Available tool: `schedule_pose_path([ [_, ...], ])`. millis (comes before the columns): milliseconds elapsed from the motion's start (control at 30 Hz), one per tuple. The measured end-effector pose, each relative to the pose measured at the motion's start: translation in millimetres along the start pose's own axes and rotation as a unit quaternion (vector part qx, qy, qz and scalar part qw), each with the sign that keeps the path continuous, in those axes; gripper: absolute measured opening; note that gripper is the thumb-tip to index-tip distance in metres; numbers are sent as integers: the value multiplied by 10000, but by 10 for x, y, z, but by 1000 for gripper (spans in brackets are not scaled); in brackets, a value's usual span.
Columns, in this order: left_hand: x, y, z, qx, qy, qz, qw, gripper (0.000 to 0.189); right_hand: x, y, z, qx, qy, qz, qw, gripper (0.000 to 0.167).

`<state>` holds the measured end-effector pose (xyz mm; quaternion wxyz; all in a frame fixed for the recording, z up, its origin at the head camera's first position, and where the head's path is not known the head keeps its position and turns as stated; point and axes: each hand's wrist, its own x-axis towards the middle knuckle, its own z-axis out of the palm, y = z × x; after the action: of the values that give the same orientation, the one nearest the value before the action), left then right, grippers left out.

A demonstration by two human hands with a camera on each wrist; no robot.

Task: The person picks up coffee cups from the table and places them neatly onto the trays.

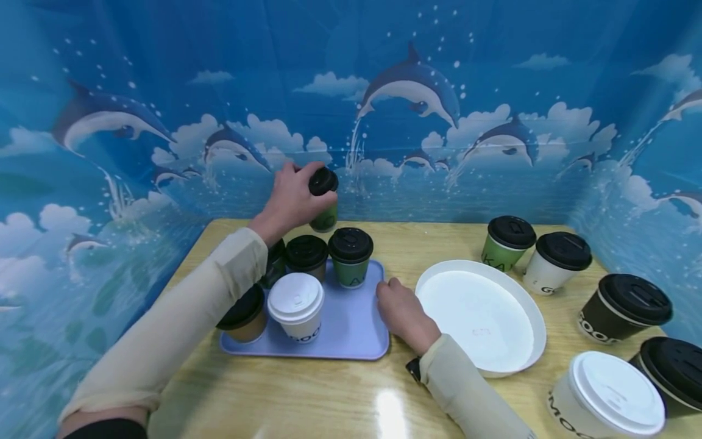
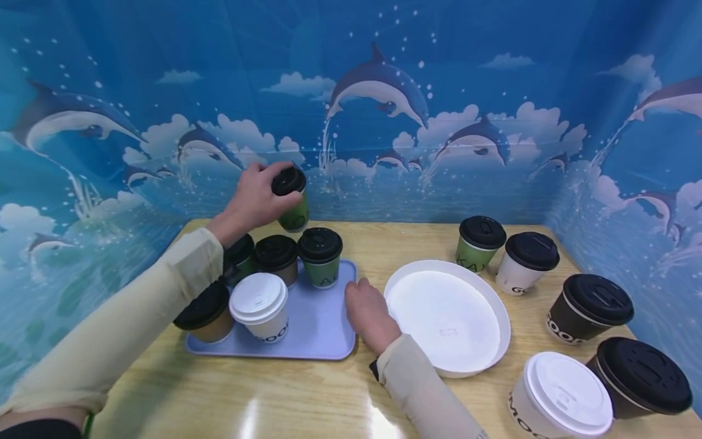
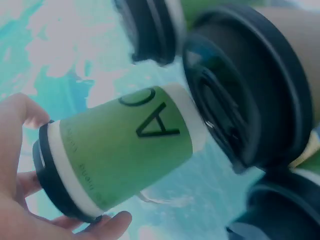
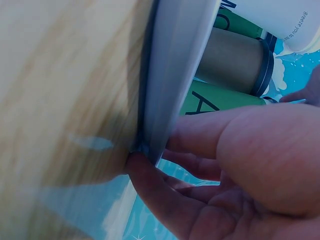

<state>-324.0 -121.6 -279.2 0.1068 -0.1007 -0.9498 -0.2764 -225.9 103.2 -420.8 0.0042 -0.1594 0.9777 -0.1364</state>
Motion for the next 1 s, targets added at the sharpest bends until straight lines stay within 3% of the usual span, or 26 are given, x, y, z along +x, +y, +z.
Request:
schedule_pose_path([
  [200,-116,106,-115,-333,278,-106,9990,72,2,-5,3,-6,43,-49,10000,14],
  [500,-315,227,-288,-335,603,78,9976,71,5,-7,1,-2,67,-67,10000,16],
  [733,-639,368,-410,-429,1095,262,9927,67,-2,11,-6,22,48,-78,10000,15],
  [1000,-1058,552,-511,-433,1391,517,9880,65,-13,26,-15,114,92,-175,9997,9],
])
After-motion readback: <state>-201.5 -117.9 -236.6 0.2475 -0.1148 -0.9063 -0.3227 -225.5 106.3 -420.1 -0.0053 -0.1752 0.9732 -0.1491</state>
